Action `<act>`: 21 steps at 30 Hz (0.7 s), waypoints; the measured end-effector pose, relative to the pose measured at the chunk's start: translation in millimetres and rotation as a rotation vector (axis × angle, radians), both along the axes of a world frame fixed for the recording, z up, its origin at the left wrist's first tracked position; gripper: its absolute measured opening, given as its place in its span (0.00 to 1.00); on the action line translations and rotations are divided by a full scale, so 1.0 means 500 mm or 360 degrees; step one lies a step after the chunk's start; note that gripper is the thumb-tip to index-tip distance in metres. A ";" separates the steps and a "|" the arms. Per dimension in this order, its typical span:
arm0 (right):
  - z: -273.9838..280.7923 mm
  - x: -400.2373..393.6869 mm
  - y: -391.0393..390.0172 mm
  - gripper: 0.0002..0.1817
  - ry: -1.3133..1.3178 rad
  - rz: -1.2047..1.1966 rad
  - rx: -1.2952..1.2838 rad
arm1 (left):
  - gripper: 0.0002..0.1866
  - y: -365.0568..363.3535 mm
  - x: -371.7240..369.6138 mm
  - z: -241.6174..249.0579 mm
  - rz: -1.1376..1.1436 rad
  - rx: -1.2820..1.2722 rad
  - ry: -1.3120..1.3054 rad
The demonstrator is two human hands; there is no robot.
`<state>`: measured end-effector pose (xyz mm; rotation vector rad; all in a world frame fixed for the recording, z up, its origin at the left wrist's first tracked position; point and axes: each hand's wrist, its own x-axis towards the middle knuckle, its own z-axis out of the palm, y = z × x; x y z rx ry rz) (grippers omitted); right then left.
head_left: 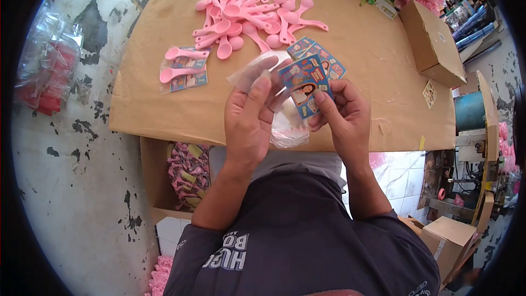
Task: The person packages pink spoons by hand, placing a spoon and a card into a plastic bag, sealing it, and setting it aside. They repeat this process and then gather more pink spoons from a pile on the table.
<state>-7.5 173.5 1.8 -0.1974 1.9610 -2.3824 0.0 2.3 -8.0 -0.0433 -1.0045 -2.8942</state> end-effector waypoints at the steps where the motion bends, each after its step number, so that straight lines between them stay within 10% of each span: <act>1: -0.004 0.006 0.000 0.10 -0.0026 -0.0001 0.0006 | 0.19 0.001 0.000 0.004 0.0001 0.0034 -0.0004; 21: -0.002 -0.019 0.030 0.09 -0.0054 0.0258 0.0167 | 0.17 0.011 -0.014 -0.011 0.0128 -0.0398 0.0096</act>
